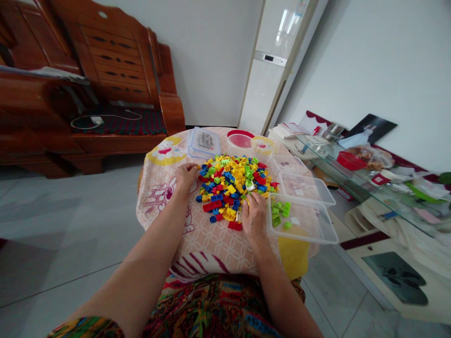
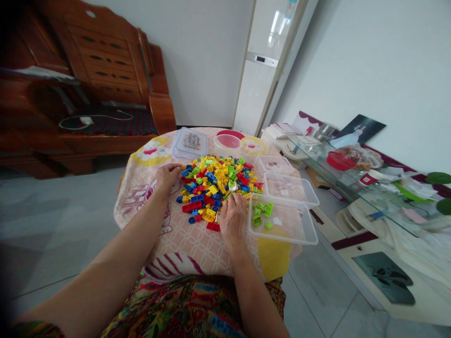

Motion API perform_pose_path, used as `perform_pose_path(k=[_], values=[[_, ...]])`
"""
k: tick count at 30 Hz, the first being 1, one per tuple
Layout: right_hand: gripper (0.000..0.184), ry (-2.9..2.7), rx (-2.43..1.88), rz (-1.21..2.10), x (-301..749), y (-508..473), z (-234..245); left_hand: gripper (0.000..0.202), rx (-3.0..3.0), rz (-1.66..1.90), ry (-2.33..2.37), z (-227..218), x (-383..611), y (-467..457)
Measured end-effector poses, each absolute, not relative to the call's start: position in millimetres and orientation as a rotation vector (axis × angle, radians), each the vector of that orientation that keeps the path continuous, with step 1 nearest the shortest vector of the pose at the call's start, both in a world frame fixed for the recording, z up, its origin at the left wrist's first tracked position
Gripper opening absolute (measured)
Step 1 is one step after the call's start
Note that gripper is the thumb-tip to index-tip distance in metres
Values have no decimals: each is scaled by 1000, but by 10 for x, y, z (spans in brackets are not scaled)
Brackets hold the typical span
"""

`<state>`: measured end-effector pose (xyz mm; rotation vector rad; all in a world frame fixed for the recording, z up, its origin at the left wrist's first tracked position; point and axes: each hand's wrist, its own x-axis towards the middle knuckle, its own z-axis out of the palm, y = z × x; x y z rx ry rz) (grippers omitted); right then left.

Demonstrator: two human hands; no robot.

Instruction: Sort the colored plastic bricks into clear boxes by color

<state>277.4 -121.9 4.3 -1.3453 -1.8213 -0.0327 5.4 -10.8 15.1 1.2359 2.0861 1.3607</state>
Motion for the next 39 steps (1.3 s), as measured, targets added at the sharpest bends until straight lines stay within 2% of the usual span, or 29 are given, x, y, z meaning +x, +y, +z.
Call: perform_pose_path(k=[12, 23, 29, 39], values=[[29, -1567, -1387, -321, 3462, -1170, 375, 41, 1258, 1383, 2085, 90, 19, -68], [33, -1891, -1299, 34, 2778, -1220, 105, 40, 1255, 1396, 2068, 94, 30, -81], [36, -2013, -1427, 71, 2721, -1068, -38, 41, 1247, 1425, 2050, 39, 8, -47], [33, -1844, -1315, 25, 2754, -1231, -49, 40, 1243, 1393, 2065, 130, 45, -97]])
